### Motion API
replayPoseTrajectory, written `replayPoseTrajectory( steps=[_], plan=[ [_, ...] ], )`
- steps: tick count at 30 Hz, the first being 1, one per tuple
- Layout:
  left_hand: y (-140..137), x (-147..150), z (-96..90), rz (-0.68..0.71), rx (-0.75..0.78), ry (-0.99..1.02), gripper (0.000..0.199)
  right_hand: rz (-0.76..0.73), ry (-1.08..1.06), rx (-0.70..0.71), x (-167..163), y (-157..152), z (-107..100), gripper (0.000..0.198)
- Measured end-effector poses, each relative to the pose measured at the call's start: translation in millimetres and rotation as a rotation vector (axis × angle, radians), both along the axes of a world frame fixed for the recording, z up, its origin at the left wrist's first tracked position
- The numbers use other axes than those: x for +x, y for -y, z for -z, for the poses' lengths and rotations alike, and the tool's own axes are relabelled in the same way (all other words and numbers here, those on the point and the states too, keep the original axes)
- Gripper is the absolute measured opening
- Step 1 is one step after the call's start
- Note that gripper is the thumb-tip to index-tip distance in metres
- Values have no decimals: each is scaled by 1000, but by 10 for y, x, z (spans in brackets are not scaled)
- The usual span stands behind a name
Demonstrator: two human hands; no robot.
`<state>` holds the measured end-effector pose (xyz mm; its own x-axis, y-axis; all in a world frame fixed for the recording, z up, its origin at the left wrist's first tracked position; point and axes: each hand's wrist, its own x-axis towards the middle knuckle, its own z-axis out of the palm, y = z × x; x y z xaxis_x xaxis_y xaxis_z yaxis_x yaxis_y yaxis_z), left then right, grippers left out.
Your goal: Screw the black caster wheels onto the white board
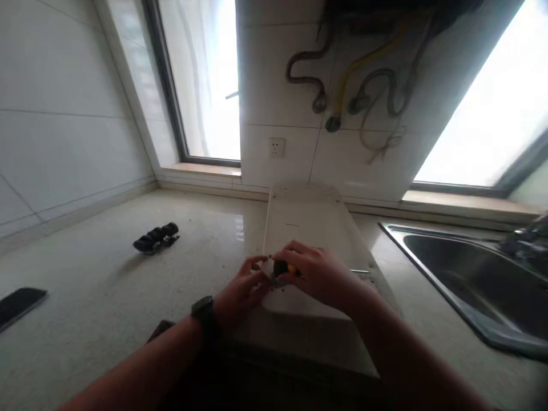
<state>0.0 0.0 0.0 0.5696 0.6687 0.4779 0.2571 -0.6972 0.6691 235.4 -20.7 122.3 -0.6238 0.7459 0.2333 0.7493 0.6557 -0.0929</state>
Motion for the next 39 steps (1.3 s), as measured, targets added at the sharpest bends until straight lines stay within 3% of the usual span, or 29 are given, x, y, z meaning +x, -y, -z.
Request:
replayPoseTrajectory(
  steps=[12, 21, 39],
  plan=[
    [32, 14, -98, -37, -94, -12, 11, 18, -29, -26, -10, -15, 29, 37],
    [7, 4, -61, -18, -95, -23, 25, 24, -46, -80, -49, -6, 48, 36],
    [-53, 39, 0, -60, -129, 11, 15, 64, -37, -142, -68, 54, 109, 41]
  ],
)
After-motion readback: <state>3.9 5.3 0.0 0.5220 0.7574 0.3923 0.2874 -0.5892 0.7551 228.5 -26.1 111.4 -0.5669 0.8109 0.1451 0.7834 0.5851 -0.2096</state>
